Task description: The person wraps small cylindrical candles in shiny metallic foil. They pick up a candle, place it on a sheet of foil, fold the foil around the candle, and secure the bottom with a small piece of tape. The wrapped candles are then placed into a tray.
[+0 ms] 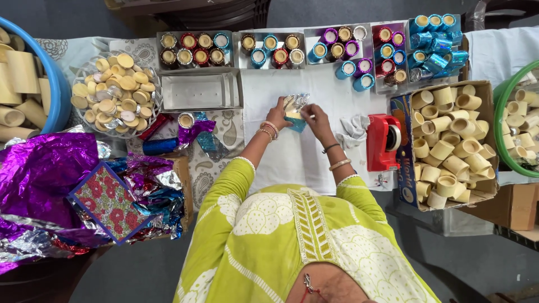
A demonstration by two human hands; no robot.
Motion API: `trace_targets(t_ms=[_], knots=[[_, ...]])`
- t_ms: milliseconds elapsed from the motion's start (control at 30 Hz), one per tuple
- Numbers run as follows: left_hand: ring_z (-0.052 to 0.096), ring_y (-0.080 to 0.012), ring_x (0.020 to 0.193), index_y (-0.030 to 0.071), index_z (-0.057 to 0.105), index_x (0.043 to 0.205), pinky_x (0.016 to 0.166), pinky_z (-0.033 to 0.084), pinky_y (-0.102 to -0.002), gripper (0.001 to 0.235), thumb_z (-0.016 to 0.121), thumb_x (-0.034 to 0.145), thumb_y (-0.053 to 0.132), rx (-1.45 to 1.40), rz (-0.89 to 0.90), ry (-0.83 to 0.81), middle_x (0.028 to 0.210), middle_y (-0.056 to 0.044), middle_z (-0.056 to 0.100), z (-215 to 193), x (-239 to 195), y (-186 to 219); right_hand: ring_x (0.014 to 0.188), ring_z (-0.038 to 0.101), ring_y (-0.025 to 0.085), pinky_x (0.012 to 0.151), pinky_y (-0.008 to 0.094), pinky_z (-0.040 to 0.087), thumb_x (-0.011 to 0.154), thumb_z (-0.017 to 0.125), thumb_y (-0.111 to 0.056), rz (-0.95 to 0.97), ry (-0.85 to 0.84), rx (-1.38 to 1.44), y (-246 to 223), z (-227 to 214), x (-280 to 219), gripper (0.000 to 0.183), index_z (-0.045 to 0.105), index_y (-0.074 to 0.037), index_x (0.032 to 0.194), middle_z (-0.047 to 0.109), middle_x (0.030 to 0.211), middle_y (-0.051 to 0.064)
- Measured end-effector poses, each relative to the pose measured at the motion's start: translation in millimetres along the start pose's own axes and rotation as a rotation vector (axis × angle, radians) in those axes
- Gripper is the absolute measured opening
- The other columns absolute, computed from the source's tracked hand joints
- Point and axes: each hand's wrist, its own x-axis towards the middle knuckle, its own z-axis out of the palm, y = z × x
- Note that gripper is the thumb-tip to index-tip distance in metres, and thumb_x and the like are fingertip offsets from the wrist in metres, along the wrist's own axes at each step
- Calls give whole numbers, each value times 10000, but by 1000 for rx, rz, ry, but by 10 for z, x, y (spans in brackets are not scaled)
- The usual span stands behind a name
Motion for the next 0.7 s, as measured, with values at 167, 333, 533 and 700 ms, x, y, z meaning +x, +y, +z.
trace_targets(t_ms=[167,333,533,700], knots=[[745,-321,922,162,302,1457,844,596,-411,1089,961,592,126,-38,-62,-37,952,-136,742,62,55,-138,977,657,214,807,325,590,816,815,-59,-121,-130,-85,-216,-19,-145,382,673,-76,1170,603,1116,76],[756,-272,912,163,286,1491,841,597,-383,1108,942,598,122,-104,-63,-70,942,-107,762,25,-10,-149,920,682,182,833,296,602,849,804,-31,-108,-109,-105,-127,62,-76,293,708,-62,1125,614,1071,66],[755,-258,939,176,345,1498,858,582,-382,937,891,737,145,-205,3,24,963,-107,769,104,-15,-385,837,681,143,742,285,567,890,782,-14,-27,-98,5,57,119,3,128,707,-15,994,637,1005,55],[716,-319,1061,167,365,1419,887,573,-389,954,936,656,127,-225,18,122,1107,-191,733,125,-51,-370,790,623,117,701,255,531,912,746,10,5,-66,20,70,146,20,88,675,-4,962,622,955,51]])
